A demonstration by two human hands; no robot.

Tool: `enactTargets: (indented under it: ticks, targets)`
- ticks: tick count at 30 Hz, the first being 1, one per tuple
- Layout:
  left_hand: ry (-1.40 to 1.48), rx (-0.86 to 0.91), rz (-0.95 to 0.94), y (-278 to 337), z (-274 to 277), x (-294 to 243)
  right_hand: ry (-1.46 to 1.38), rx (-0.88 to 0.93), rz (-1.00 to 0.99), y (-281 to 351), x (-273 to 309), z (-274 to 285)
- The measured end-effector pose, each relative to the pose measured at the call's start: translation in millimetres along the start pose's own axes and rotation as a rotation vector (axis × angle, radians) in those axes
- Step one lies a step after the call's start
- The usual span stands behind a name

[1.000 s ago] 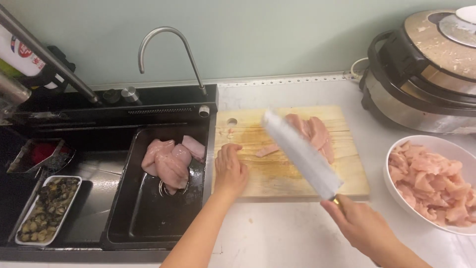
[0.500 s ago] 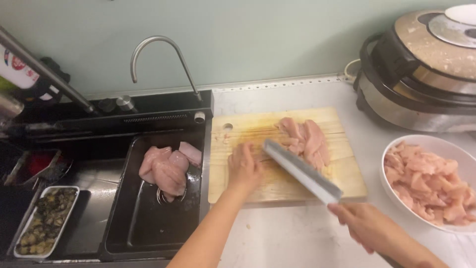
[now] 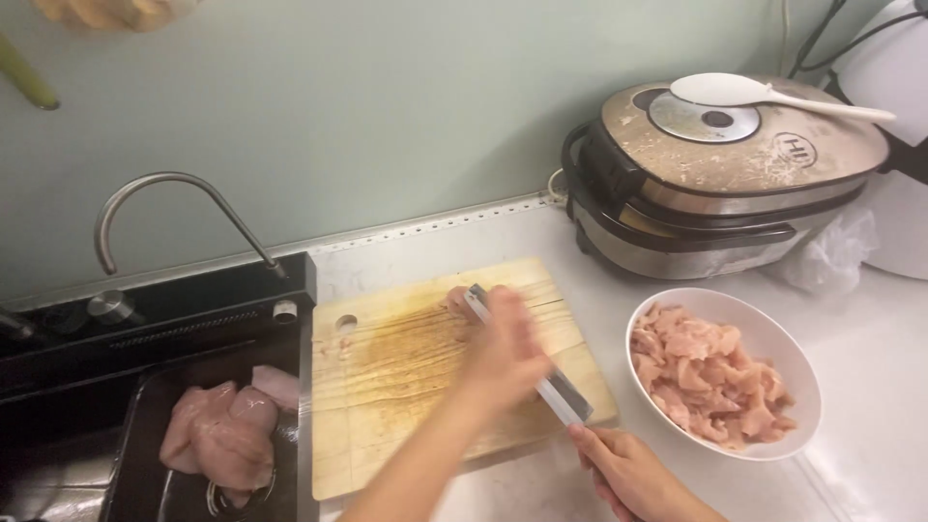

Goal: Cutting raw chicken breast into small pieces on a wooden cutting board using a kitchen cleaver.

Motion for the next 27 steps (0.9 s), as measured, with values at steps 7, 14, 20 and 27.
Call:
enactTargets:
  ticks: [7, 14, 20, 27]
  targets:
    - [-0.41, -0.089, -0.423, -43, -25, -40, 0.077, -0.055, -0.016, -23, -32, 24]
    - [-0.5, -0.013, 0.304, -14, 61, 46, 0.033, -0.098, -0.046, -33, -53, 42]
    - [-0.569, 0.084, 0.343, -5, 66, 65, 0.048, -0.087, -0.07, -31, -32, 33]
    - [-0.443, -0.003, 0.381, 27, 82, 60, 0.109, -0.078, -0.117, -24, -10, 18]
Point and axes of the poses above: each hand's wrist, its own y-axis away from the middle knuckle, its own z-axis out of the back of the hand, x = y × z, the point moved 1 cm from there along -y, towards the middle knuckle, and after that the axes turned 12 degrees about x, right-handed, at the moved point
